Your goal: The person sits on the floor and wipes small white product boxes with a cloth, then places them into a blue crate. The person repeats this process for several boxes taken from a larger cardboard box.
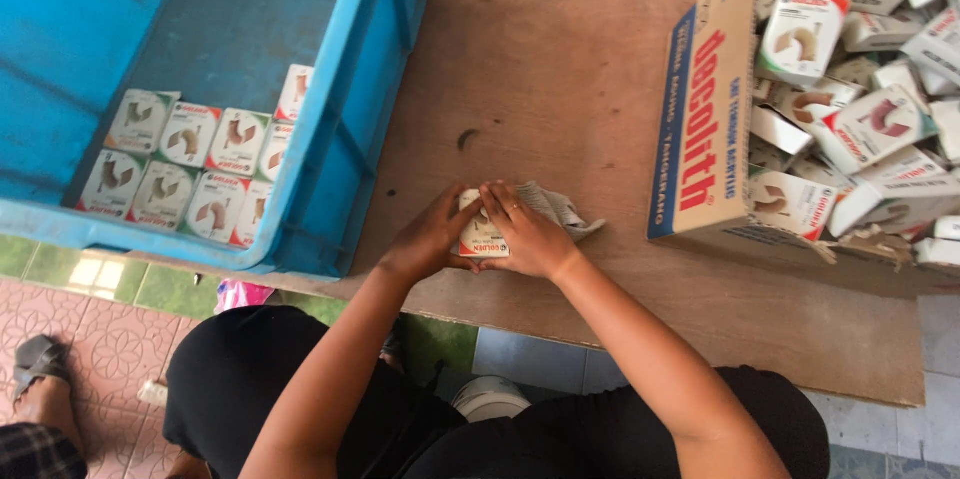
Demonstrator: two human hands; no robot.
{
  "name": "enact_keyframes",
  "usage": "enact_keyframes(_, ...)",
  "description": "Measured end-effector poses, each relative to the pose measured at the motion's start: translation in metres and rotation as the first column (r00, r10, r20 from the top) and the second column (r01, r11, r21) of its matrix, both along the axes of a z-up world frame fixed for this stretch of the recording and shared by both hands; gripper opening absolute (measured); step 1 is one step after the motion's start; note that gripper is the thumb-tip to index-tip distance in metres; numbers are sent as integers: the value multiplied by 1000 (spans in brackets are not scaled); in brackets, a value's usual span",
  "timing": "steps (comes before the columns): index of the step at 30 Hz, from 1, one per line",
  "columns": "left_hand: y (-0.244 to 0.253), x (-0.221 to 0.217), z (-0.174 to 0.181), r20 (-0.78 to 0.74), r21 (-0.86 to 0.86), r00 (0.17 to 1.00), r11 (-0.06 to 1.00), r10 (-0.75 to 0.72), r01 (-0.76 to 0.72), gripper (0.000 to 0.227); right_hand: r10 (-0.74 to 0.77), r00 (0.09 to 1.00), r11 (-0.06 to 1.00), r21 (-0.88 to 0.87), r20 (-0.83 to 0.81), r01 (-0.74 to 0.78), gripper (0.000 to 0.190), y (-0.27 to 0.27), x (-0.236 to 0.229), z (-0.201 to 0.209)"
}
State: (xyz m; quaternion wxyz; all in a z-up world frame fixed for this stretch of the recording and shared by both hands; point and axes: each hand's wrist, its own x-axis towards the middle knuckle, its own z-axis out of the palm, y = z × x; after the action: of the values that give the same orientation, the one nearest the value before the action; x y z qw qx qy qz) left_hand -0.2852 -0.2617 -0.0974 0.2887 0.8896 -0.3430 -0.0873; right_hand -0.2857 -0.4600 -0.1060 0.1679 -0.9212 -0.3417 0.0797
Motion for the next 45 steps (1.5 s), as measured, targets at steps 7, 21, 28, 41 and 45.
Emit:
enact_keyframes(7,3,-8,-37,-16,43,1000,999,7,-6,91,3,1000,981,-192,0,-3,114,-5,-8,-24)
enact_keyframes(21,-2,-10,-45,-71,28,996,999,45,-43,89,-52,998,998,34,20,51,53,-59,5,-75)
enact_keyframes(28,-7,-11,-33,-164,95,982,992,92,-78,85,-176,950,984,81,257,160,24,-61,0,-93)
enact_keyframes(41,-5,10,-23,-211,86,976,996,51,-33,84,-255,966,882,422,54,209,23,-12,-5,-23)
enact_keyframes(45,-5,9,-32,-113,51,992,998,51,-45,87,-205,976,908,387,79,160,48,-6,-11,-38)
